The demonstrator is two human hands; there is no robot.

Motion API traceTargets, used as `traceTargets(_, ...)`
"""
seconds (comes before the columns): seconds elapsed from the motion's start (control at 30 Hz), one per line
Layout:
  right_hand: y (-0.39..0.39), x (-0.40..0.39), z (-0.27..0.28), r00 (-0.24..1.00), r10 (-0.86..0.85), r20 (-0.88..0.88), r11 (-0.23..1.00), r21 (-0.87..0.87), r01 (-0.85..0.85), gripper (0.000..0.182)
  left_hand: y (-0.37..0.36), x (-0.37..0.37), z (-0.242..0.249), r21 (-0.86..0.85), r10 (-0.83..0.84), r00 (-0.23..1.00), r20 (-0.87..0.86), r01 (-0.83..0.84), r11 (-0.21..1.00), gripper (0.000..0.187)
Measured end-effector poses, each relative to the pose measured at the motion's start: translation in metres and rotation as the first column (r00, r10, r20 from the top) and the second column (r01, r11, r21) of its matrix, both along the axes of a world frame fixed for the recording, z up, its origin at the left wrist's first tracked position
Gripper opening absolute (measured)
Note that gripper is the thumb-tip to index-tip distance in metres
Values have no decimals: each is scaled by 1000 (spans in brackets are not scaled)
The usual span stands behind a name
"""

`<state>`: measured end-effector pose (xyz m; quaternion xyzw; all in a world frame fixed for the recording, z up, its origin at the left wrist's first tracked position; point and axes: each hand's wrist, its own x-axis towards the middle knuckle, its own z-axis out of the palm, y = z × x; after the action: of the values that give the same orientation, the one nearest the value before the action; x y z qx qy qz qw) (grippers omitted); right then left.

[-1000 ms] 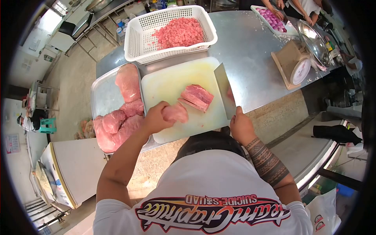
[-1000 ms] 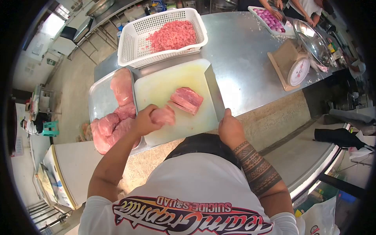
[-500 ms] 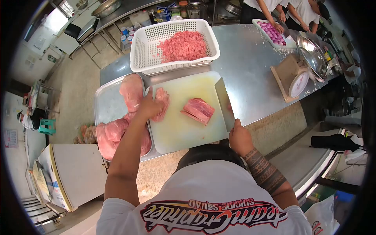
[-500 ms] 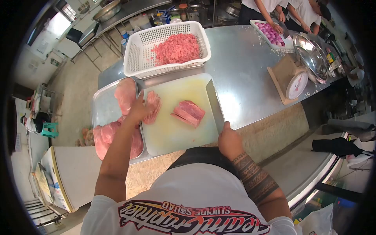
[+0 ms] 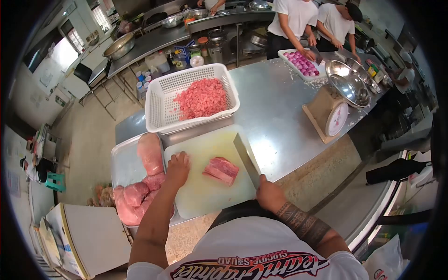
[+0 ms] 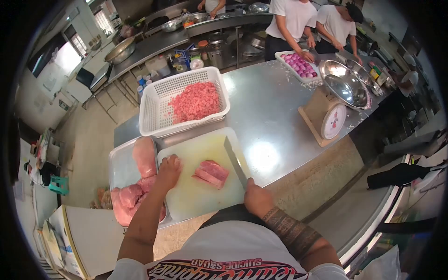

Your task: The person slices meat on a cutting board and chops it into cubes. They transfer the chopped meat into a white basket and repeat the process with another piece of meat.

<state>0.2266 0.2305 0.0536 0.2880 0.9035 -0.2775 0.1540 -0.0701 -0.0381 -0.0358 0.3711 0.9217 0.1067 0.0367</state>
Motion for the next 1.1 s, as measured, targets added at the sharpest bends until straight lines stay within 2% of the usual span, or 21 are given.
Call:
traceTargets(0.07,8,-6,18,998,27,53,999,-20,-26,26,2,-17,-22,-145,-77,997,-16,74,987,75)
traceTargets(0.1,13,-5,19,999,41,32,999,-25,-40,25,11,-8,-10,-248,-87,994,-63,69,966,83)
traceTargets(0.17,25,-3,13,997,72,-6,997,-36,-72,24,22,20,53,-443,-115,981,-154,35,896,100)
traceTargets(0.27,43,2,2,993,113,-16,989,-92,-114,24,53,58,107,-337,-292,954,63,295,894,124)
traceTargets(0.3,46,2,2,992,125,-7,987,-98,-126,25,60,66,105,-317,-391,912,119,409,856,133)
traceTargets(0.4,58,2,0,985,170,-19,979,-109,-171,26,84,67,72,-248,-577,800,166,600,761,133)
traceTargets(0.5,65,4,-12,980,183,-78,974,-123,-192,26,120,41,36,-32,-540,784,307,576,817,116)
traceTargets(0.63,79,1,-36,977,176,-116,970,-146,-192,26,150,27,16,-49,-366,851,376,413,910,86)
traceTargets(0.7,84,4,-43,969,183,-167,963,-170,-211,26,142,41,6,17,-318,914,252,325,946,78)
traceTargets(0.73,87,3,-40,962,185,-202,959,-178,-222,26,137,56,9,85,-303,947,109,294,952,76)
traceTargets(0.77,90,1,-34,960,224,-166,951,-176,-252,34,133,72,13,124,-247,964,94,235,964,72)
traceTargets(0.87,97,-3,-36,955,250,-156,938,-205,-279,35,127,121,-1,184,-126,964,-236,172,968,67)
traceTargets(1.0,104,-7,-39,925,329,-189,913,-188,-363,40,122,117,-2,137,-176,962,-209,207,969,56)
traceTargets(1.1,110,0,-2,929,262,-260,783,-505,-362,48,114,119,3,74,-186,890,-417,237,969,59)
